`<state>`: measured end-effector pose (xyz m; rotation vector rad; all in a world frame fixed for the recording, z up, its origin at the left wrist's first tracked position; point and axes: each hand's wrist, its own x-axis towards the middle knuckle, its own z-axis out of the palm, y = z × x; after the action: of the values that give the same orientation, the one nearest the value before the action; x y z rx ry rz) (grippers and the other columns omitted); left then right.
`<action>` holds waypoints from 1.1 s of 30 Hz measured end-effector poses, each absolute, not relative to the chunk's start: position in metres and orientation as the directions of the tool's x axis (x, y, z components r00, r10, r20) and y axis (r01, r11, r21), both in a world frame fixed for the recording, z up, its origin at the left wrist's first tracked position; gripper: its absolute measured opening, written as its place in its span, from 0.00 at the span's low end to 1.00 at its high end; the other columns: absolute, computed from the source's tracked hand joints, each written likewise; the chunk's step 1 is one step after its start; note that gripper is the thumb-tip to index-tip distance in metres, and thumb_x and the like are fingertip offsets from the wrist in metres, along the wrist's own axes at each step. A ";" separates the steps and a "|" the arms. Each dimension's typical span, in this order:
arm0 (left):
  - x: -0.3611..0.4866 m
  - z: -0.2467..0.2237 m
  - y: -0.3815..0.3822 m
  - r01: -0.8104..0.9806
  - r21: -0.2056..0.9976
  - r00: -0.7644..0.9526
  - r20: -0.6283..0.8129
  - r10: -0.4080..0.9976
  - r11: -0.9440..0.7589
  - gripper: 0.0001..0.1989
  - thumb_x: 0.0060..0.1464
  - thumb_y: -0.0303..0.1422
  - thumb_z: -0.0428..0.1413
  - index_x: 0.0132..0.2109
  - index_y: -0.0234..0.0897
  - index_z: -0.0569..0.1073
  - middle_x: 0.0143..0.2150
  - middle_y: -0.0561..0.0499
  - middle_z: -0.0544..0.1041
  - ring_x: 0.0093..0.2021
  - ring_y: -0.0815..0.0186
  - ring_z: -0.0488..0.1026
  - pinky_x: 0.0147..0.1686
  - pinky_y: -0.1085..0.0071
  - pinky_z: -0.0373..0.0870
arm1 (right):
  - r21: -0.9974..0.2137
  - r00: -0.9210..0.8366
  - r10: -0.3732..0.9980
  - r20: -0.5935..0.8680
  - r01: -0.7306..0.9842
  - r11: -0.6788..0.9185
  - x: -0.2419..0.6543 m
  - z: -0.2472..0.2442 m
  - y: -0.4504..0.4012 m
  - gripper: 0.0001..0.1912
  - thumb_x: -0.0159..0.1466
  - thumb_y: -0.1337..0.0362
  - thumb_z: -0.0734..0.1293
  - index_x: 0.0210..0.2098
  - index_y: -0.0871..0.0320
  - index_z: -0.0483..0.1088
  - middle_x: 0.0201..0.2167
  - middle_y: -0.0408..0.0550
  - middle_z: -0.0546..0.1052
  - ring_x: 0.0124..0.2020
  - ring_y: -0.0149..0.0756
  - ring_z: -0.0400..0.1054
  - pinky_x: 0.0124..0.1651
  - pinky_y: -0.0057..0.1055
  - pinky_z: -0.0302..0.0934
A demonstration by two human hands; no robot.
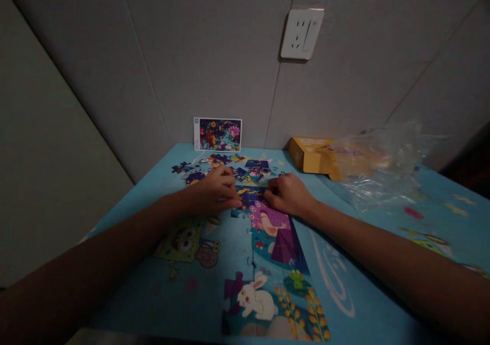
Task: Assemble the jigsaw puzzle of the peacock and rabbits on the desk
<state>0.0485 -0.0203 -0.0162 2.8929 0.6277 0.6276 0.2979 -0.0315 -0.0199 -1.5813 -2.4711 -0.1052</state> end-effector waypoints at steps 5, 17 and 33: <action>0.031 -0.002 -0.006 0.479 0.009 0.841 0.282 0.462 -0.878 0.15 0.65 0.37 0.51 0.36 0.38 0.81 0.35 0.45 0.79 0.54 0.52 0.63 0.58 0.53 0.57 | -0.020 -0.405 0.894 0.194 0.909 0.416 0.300 -0.021 -0.030 0.16 0.61 0.60 0.60 0.24 0.59 0.75 0.20 0.51 0.75 0.24 0.37 0.66 0.31 0.32 0.49; -0.025 0.013 0.008 0.927 -0.142 0.358 0.062 0.932 -0.347 0.27 0.60 0.51 0.52 0.55 0.35 0.76 0.53 0.36 0.74 0.57 0.40 0.60 0.51 0.49 0.61 | -0.026 -0.417 0.887 0.200 0.902 0.430 0.299 -0.024 -0.029 0.16 0.61 0.61 0.60 0.22 0.58 0.73 0.19 0.51 0.75 0.23 0.37 0.66 0.29 0.32 0.48; -0.008 0.000 0.012 0.908 -0.031 0.417 -0.005 0.909 -0.417 0.20 0.58 0.48 0.54 0.42 0.33 0.74 0.46 0.38 0.71 0.49 0.49 0.66 0.49 0.59 0.63 | -0.083 -0.377 0.876 0.300 0.905 0.417 0.305 0.000 -0.040 0.15 0.64 0.61 0.60 0.26 0.59 0.74 0.22 0.50 0.75 0.25 0.35 0.67 0.31 0.31 0.54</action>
<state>-0.0083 0.0122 -0.0001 2.6644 1.7083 -0.0326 0.3051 -0.0395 -0.0004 -1.5444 -2.3792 -0.1365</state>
